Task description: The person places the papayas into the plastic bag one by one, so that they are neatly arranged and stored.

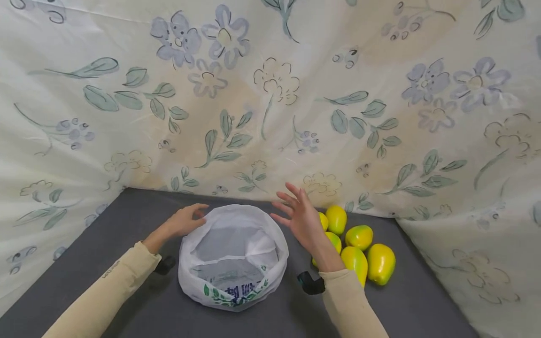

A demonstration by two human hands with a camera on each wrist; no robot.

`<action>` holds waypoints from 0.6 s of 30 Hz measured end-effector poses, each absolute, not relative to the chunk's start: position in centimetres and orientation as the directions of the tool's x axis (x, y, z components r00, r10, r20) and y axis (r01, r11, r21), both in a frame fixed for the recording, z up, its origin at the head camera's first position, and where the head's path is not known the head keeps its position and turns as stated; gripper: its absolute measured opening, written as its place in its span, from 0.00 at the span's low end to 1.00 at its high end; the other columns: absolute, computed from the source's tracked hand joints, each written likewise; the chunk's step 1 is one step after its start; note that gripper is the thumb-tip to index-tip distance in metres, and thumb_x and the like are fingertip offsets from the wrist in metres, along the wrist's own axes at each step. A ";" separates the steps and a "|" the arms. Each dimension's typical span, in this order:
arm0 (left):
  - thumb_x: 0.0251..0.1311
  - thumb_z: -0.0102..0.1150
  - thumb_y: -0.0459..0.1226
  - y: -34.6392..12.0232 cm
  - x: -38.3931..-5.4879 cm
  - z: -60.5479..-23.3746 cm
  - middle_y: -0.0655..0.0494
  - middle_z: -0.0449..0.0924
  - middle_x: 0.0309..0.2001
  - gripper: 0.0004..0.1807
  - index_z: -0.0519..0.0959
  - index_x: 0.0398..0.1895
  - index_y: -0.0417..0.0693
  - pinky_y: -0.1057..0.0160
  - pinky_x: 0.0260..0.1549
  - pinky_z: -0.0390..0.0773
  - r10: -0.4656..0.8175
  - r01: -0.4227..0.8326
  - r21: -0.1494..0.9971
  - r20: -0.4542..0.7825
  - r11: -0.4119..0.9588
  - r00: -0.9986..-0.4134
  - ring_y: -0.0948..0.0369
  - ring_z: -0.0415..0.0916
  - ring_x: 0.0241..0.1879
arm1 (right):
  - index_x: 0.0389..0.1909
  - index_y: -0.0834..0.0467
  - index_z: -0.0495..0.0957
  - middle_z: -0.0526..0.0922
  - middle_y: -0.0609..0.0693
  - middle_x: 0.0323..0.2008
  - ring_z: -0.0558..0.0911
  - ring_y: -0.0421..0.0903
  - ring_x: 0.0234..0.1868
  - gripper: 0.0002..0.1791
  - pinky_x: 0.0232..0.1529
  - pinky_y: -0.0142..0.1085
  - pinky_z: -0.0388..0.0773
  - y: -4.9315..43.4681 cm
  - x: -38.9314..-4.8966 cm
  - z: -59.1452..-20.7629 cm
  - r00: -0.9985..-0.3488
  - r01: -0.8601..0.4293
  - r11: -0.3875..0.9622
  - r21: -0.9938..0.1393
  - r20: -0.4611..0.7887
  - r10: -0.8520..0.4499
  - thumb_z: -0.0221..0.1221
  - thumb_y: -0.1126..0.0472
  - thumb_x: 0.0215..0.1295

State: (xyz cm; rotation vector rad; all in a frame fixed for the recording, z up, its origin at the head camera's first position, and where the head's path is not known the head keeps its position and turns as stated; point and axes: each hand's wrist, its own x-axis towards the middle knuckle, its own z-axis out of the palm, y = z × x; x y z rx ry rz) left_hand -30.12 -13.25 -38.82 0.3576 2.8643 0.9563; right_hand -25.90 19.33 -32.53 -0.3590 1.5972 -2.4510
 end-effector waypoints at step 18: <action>0.55 0.55 0.25 -12.7 -30.5 -41.1 0.32 0.72 0.54 0.31 0.65 0.65 0.35 0.48 0.40 0.76 0.240 0.156 0.717 -0.016 0.680 -0.971 0.41 0.74 0.48 | 0.60 0.47 0.67 0.67 0.51 0.59 0.70 0.50 0.58 0.22 0.54 0.44 0.72 25.7 -24.3 -35.8 -0.964 0.034 -0.475 -0.879 0.097 -0.248 0.36 0.44 0.76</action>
